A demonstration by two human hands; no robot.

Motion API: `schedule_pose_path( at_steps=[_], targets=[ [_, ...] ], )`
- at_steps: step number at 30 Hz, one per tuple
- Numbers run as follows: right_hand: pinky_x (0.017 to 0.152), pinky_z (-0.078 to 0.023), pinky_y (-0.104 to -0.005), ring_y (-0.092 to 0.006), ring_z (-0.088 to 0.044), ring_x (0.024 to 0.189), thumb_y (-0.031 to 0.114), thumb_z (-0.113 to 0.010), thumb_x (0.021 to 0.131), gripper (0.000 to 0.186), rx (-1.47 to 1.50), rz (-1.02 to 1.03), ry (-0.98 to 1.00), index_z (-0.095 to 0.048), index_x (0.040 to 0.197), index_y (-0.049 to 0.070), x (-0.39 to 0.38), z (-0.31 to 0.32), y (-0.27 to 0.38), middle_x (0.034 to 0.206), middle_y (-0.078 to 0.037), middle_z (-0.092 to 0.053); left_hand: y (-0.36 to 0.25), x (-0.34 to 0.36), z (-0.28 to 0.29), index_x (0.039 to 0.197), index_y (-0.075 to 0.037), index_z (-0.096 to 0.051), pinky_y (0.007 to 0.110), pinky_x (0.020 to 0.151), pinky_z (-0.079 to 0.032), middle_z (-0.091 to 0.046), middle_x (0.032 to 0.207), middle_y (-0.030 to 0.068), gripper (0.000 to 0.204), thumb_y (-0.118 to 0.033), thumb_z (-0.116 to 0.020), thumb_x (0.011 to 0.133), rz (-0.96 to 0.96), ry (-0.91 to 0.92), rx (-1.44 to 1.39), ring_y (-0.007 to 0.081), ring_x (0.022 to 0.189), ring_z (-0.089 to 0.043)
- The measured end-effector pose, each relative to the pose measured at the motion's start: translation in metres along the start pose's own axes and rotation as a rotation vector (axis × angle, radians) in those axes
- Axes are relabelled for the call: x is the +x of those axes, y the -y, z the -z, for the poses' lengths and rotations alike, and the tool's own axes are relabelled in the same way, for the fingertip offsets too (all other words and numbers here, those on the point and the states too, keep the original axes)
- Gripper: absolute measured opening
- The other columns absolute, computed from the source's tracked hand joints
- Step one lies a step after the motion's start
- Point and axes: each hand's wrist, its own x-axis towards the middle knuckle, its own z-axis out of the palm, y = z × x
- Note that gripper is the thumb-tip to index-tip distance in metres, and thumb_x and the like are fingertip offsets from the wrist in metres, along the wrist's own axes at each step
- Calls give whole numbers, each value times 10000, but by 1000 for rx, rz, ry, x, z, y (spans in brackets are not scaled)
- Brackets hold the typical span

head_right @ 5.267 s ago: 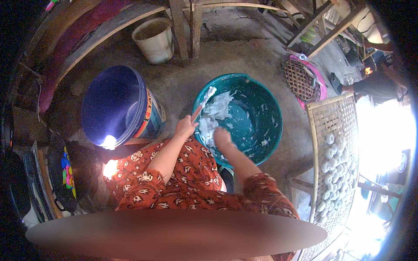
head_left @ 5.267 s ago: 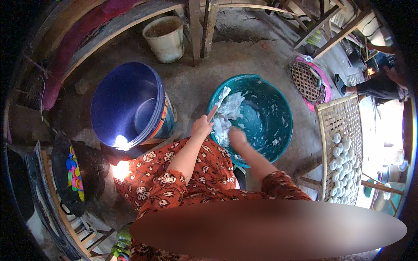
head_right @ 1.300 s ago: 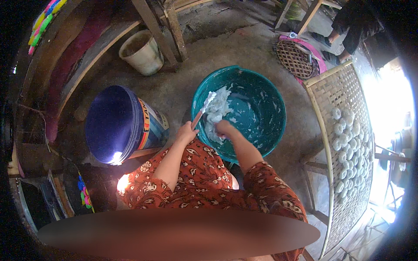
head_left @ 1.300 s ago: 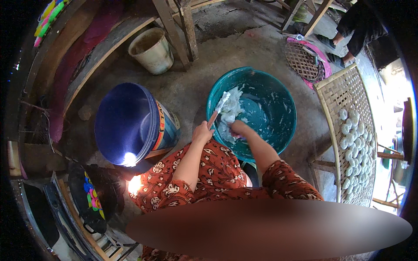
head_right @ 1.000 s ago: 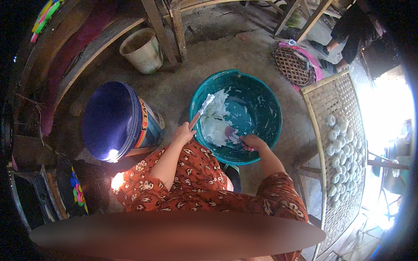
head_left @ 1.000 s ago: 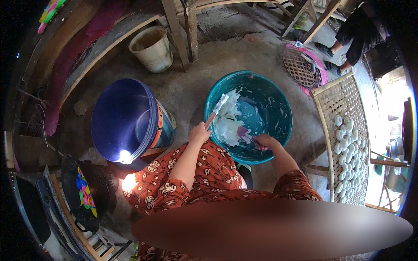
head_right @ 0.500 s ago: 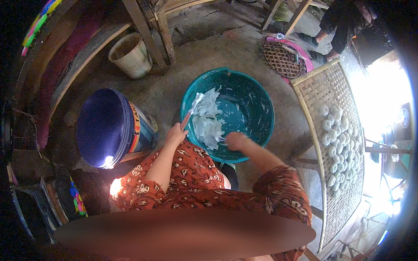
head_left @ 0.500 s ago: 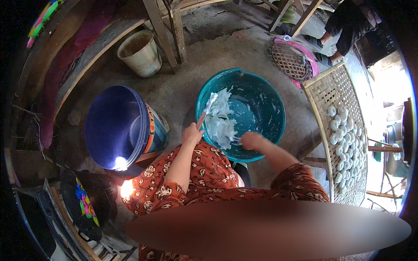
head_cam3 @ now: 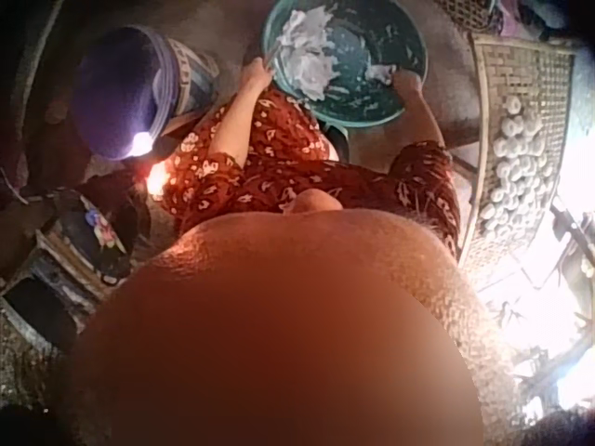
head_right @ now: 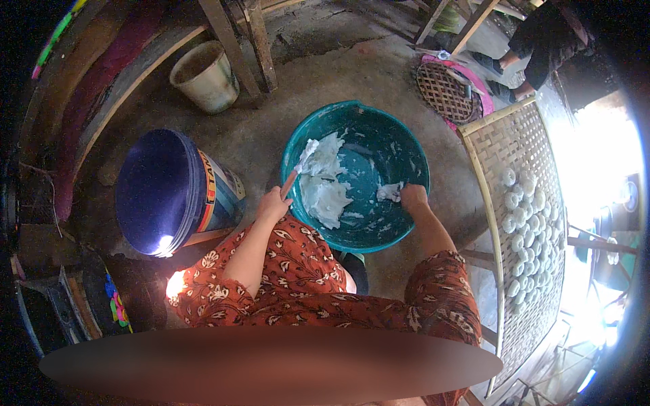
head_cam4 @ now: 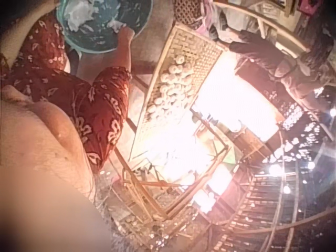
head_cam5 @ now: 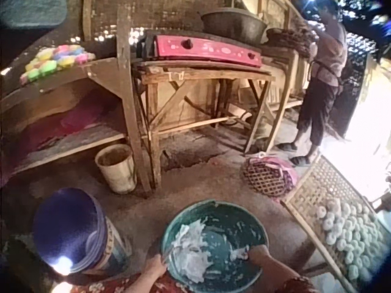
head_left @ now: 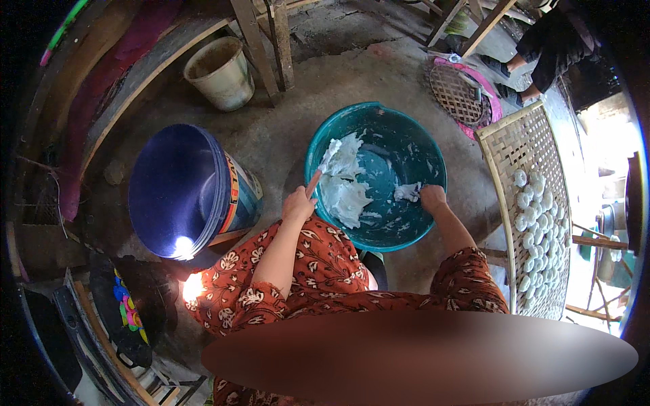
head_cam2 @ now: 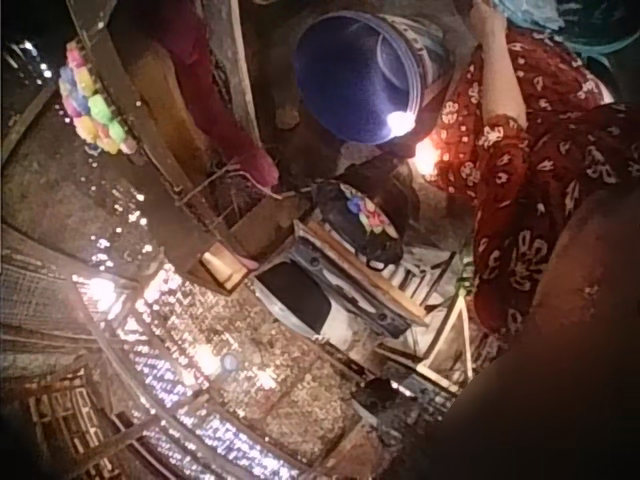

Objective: The person scoops a white paste from a green basin using a spatula and fills small colorful plastic molds arranged on a woven tray. The person then uses a wooden tool to press the paste into the molds.

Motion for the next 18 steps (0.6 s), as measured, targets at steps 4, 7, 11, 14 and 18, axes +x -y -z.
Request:
schedule_pose_path(
  at_steps=[4, 7, 11, 14, 18],
  targets=[
    [707, -522, -401, -259, -653, 870, 173, -524, 794, 215, 115, 120, -56, -690, 896, 83, -1, -25, 19, 923, -120, -668, 1, 3, -2, 1070, -25, -501, 450, 840, -446, -597, 1065, 204, 412, -309, -642, 806, 10, 31, -7, 360, 1013, -566],
    [720, -523, -414, -281, -650, 861, 147, -523, 772, 217, 191, 210, -43, -683, 906, 87, 4, -27, 91, 951, -128, -653, 0, 3, -2, 1108, -38, -491, 438, 855, -452, -593, 1091, 184, 411, -303, -625, 823, 38, 58, 45, 342, 1036, -562],
    [729, -513, -430, -306, -636, 861, 173, -558, 746, 236, 364, 183, -104, -665, 950, 122, -21, -14, 149, 937, -120, -640, -3, 3, 0, 1099, -39, -493, 441, 850, -455, -594, 1090, 191, 404, -297, -629, 820, 50, 50, 40, 347, 1030, -565],
    [744, -499, -430, -304, -621, 885, 249, -591, 759, 266, 301, 295, -4, -647, 1006, 169, -44, 13, 122, 966, -100, -621, -3, 1, 0, 1102, -38, -493, 442, 854, -454, -594, 1093, 192, 401, -293, -625, 822, 36, 42, 25, 348, 1033, -564],
    [715, -511, -425, -300, -637, 852, 251, -574, 760, 267, 90, 297, 141, -667, 991, 157, -28, 50, 55, 899, -105, -655, -4, -1, 1, 1053, -27, -501, 451, 822, -451, -601, 1039, 214, 401, -313, -637, 806, 24, 10, 26, 373, 992, -572]
  ],
)
